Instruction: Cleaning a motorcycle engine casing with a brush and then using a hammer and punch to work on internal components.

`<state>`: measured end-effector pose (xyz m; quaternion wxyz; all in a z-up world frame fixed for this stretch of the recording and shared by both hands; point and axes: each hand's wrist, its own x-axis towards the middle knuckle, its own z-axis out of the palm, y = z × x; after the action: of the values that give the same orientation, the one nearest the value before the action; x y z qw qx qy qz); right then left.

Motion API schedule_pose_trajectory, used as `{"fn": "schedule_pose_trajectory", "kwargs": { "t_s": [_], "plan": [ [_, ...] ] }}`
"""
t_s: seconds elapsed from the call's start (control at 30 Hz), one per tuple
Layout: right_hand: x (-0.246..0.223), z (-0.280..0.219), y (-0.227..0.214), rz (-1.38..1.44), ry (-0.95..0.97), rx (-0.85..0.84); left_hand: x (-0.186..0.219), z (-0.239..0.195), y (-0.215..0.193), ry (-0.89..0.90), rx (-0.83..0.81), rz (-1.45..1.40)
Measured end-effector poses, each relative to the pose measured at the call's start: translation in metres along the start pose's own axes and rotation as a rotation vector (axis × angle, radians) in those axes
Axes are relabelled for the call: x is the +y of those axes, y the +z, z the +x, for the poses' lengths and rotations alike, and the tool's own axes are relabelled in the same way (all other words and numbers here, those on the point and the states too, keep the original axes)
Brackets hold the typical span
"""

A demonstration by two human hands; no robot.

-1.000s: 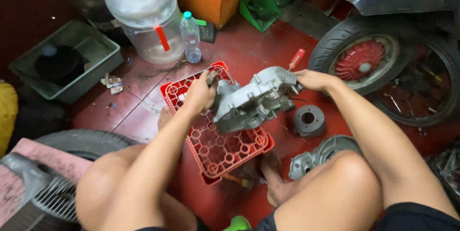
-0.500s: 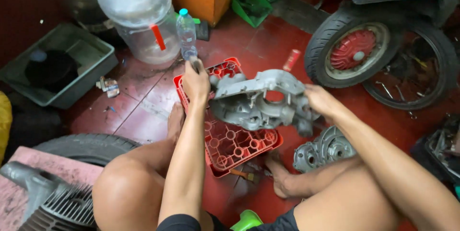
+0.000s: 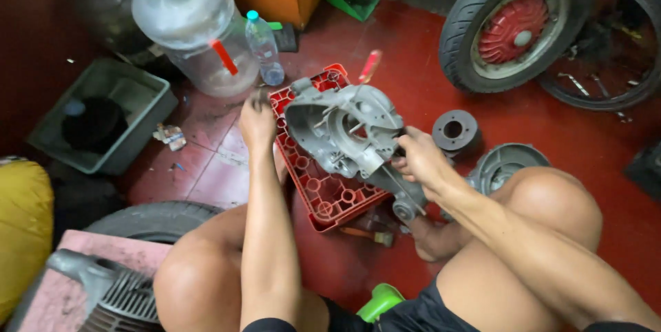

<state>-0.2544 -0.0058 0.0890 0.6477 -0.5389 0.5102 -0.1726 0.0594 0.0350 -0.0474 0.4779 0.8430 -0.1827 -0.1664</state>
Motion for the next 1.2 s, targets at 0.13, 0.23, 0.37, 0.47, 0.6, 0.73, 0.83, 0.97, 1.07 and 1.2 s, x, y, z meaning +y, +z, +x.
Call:
{"fn": "schedule_pose_trajectory", "kwargs": {
  "t_s": [0.13,0.23,0.37,0.47,0.6,0.73,0.83,0.97,1.07,1.2],
  "plan": [
    [-0.014,-0.002,0.009,-0.016,-0.008,-0.034,-0.087,0.024,0.036,-0.135,0.02,0.021],
    [-0.01,0.003,0.012,-0.018,-0.039,-0.011,-0.139,0.029,0.06,-0.216,-0.107,0.089],
    [-0.024,0.0,0.01,0.066,-0.058,-0.007,-0.117,0.011,0.059,-0.239,-0.178,0.2],
    [-0.021,-0.005,0.015,0.075,-0.101,0.025,-0.115,-0.002,0.061,-0.233,-0.229,0.18],
    [0.002,0.032,0.024,-0.03,-0.156,-0.007,-0.151,0.013,0.075,-0.262,-0.171,-0.094],
    [0.046,0.053,0.037,-0.12,-0.151,-0.012,-0.139,0.008,0.069,-0.277,-0.169,-0.037],
    [0.048,0.055,0.037,-0.193,-0.157,-0.064,-0.078,-0.014,0.033,-0.286,-0.066,0.086],
    [0.042,0.056,0.028,-0.246,-0.226,-0.154,0.04,-0.051,-0.025,-0.116,0.332,-0.22],
    [0.023,0.042,0.008,-0.562,-0.342,-0.169,0.121,-0.105,-0.068,0.098,0.461,-0.495],
    [-0.018,-0.006,-0.014,-0.827,-0.993,0.166,0.179,-0.152,-0.121,0.272,0.232,-0.875]
  ]
}}
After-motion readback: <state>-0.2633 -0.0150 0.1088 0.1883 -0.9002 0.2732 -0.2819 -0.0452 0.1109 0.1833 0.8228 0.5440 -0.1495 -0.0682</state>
